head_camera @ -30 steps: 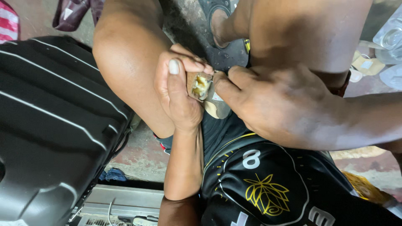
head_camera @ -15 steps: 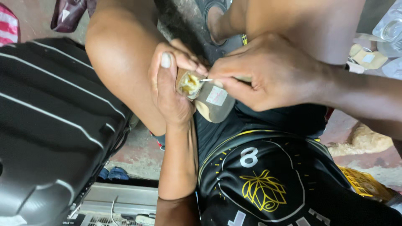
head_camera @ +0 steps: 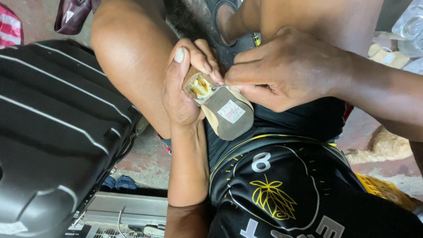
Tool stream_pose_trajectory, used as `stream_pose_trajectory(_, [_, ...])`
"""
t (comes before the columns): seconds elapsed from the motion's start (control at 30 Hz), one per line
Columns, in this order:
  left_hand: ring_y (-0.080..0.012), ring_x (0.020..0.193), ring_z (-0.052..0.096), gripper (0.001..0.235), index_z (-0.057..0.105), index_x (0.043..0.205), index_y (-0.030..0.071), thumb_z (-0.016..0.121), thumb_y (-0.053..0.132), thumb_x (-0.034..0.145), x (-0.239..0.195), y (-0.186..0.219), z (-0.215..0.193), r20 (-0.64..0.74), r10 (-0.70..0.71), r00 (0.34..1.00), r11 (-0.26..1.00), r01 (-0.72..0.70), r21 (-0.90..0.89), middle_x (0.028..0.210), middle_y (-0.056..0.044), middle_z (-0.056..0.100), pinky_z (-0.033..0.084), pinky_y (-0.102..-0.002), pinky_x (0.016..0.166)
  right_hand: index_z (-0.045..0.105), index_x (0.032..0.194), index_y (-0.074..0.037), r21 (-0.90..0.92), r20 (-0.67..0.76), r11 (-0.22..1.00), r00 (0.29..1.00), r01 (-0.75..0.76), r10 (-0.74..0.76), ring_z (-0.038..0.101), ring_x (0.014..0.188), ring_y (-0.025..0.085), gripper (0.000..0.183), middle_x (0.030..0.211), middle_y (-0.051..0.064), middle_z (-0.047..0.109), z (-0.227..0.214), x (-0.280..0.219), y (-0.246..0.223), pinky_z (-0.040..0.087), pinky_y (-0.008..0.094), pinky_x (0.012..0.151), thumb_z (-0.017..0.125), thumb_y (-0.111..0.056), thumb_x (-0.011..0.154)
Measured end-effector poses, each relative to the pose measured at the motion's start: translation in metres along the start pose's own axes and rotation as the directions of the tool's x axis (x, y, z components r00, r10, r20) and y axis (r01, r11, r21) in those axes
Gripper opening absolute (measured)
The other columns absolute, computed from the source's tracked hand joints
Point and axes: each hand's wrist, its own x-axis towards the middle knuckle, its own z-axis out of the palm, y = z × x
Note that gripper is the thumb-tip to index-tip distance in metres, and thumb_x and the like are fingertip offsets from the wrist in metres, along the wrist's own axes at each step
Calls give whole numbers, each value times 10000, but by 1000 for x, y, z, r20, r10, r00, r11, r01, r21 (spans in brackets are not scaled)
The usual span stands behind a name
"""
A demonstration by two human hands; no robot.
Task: The person sits on the floor and uses a small metal tool to scrape and clean the heel area of a beige shoe. They hold the shoe steady with one hand while working on the heel with the other, focusing on removing material from the heel's surface.
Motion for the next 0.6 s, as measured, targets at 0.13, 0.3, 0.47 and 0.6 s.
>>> stream_pose_trajectory(0.13, [-190, 689, 560, 386, 502, 888, 16, 439, 287, 1156, 0, 0, -2, -3, -28, 1000, 1000, 28, -13, 812, -137, 519, 506, -288, 691, 689, 920, -125, -117, 2, 993, 1000, 6, -6, 642, 635, 238, 69, 725, 39, 580, -1, 3, -1, 498, 387, 566, 714, -186, 904])
stream_pose_trajectory(0.3, [-191, 691, 541, 385, 505, 870, 19, 443, 275, 1151, 1, 1, -3, -8, -79, 997, 994, 78, -74, 794, -143, 526, 498, -290, 675, 706, 939, -165, -363, 57, 918, 987, 160, -150, 655, 694, 185, 112, 749, 20, 549, -5, 6, 2, 524, 354, 588, 745, -236, 863])
stream_pose_trajectory(0.47, [-192, 675, 525, 389, 512, 856, 24, 450, 284, 1138, 2, 2, -1, 25, -148, 989, 979, 150, -136, 764, -146, 531, 494, -295, 652, 723, 1010, -130, -257, 63, 941, 975, 222, -213, 679, 755, 197, 209, 814, 12, 598, -11, 10, 6, 522, 369, 581, 735, -149, 803])
stream_pose_trajectory(0.6, [-190, 671, 525, 392, 513, 852, 26, 455, 292, 1134, 1, 1, -1, 43, -167, 985, 974, 171, -149, 762, -143, 532, 494, -299, 652, 735, 1015, -135, -267, 72, 929, 967, 255, -245, 678, 747, 177, 183, 805, -4, 604, -13, 12, 5, 516, 359, 568, 736, -150, 832])
